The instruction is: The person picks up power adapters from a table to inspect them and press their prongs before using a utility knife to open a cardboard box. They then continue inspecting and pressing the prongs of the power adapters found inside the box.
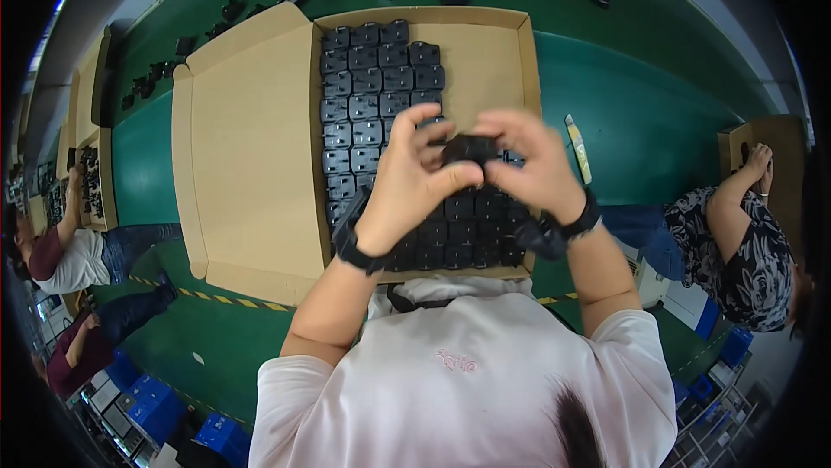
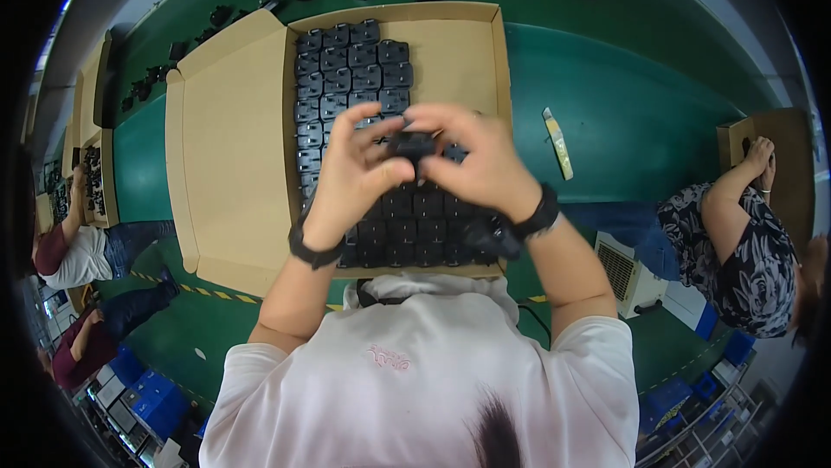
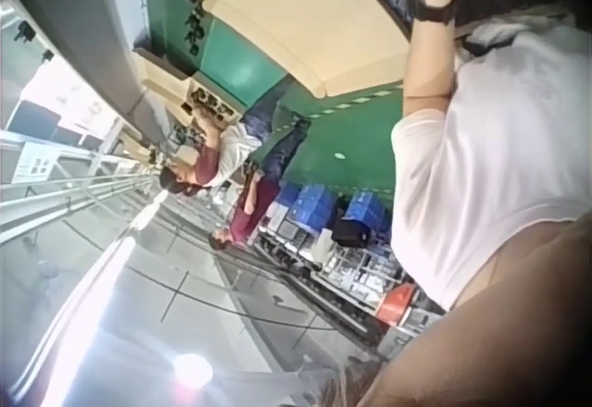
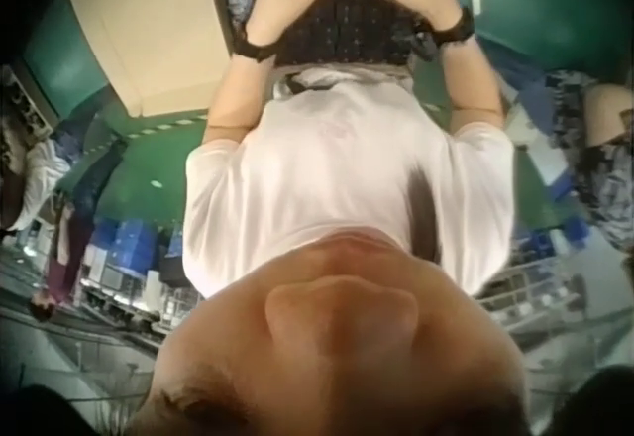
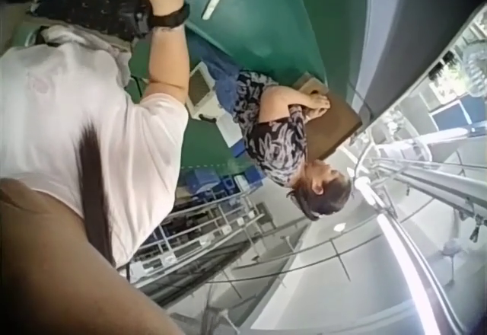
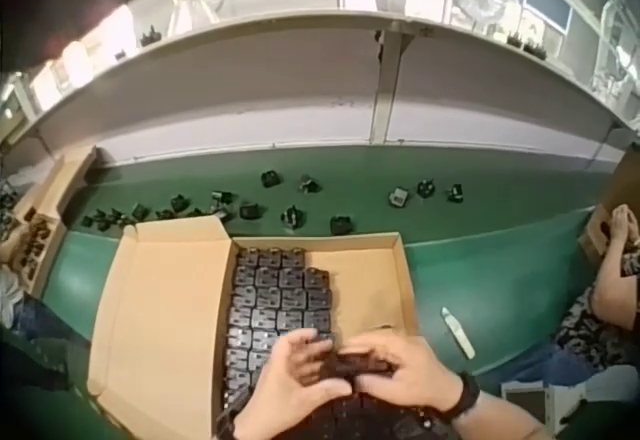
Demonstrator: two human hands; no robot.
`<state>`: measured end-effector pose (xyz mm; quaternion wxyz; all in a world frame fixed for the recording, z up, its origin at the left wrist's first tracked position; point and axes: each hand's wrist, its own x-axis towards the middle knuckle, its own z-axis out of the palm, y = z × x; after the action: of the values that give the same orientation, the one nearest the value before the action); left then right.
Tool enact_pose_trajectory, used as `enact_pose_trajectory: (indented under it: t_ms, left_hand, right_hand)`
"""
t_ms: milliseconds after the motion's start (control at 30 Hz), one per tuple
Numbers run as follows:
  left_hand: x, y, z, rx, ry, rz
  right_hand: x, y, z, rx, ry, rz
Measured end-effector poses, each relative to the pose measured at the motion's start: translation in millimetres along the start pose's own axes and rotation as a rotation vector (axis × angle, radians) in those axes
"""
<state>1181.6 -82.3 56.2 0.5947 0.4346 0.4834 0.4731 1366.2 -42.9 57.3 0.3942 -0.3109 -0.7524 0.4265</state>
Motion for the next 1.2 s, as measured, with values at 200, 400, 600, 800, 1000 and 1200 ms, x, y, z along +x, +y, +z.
enact_pose_trajectory:
  t_ms: [200,400,600,800,1000,1200]
  left_hand:
    - [130,-48,-19,1.14,0.409,0.493]
    - [227,-59,10,1.454,0.202,0.233]
    - [232,-48,28,1.683,0.116,0.132]
    - [127,-9,61,0.518,0.073,0.335]
    - [2,19,92,0.277,0.079,0.448]
    - [-59,32,59,0.337,0.103,0.667]
  right_hand:
    - [68,166,-159,0.514,0.645,0.614]
    - [93,303,-242,0.522,0.887,0.759]
    - [77,212,-193,0.488,0.785,0.478]
    - [7,21,-82,0.457,0.466,0.207]
    - [-45,-55,-54,0.124,0.35,-0.151]
    - [-55,-105,-8,-0.052,0.299,-0.268]
